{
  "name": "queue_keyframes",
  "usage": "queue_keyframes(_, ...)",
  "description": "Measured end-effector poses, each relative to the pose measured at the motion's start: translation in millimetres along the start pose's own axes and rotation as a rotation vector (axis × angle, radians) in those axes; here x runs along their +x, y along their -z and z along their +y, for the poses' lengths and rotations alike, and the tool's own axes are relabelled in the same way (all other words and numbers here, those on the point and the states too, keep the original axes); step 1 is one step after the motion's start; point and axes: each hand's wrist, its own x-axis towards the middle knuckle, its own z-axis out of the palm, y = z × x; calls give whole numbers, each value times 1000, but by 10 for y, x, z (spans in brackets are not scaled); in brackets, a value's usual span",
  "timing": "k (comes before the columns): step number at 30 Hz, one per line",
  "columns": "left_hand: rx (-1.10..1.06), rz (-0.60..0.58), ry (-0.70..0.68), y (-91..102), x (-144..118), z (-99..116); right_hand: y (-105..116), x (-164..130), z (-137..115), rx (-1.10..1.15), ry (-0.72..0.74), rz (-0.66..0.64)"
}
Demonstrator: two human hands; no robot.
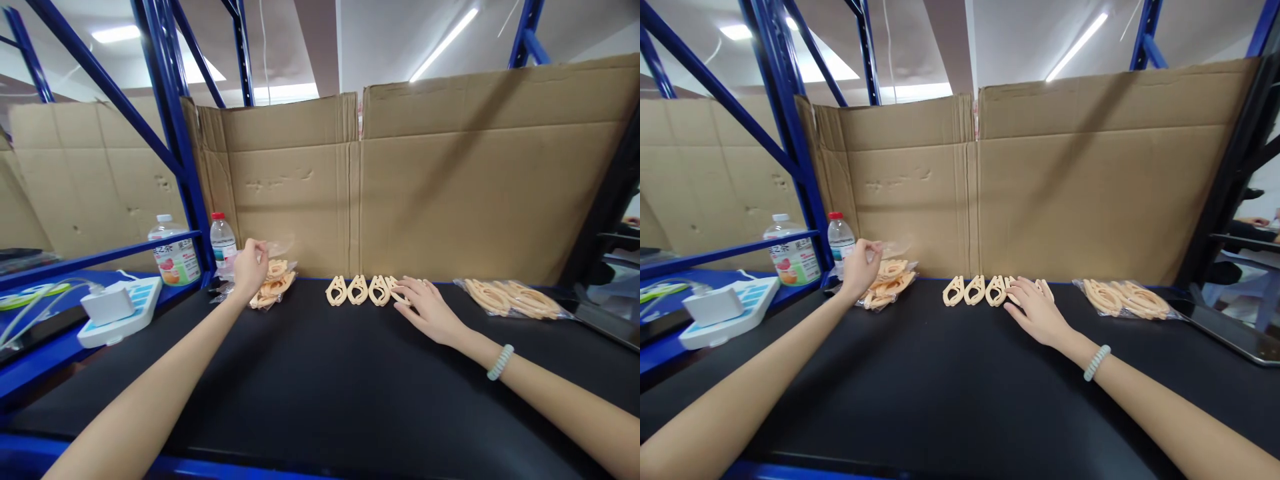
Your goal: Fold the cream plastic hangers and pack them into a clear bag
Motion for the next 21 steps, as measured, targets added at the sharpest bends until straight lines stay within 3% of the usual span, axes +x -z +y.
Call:
queue_keyframes(4,-156,-32,-132,85,-103,350,146,35,3,135,-60,115)
queue_keyframes(6,-329,-130,-274,123,-260,603,239,56,7,248,-117,180)
queue_keyframes(9,-538,-438,-472,174,-598,981,353,86,63,445,-284,284)
queue_keyframes(13,-578,-901,-812,221,-1049,1289,418,96,192,677,-409,367)
queue_keyframes(16,-553,-1111,-875,229,-1228,1348,437,68,169,646,-347,286)
queue_keyframes(21,-551,-1203,-850,284,-1186,1389,456,-40,-221,412,10,29)
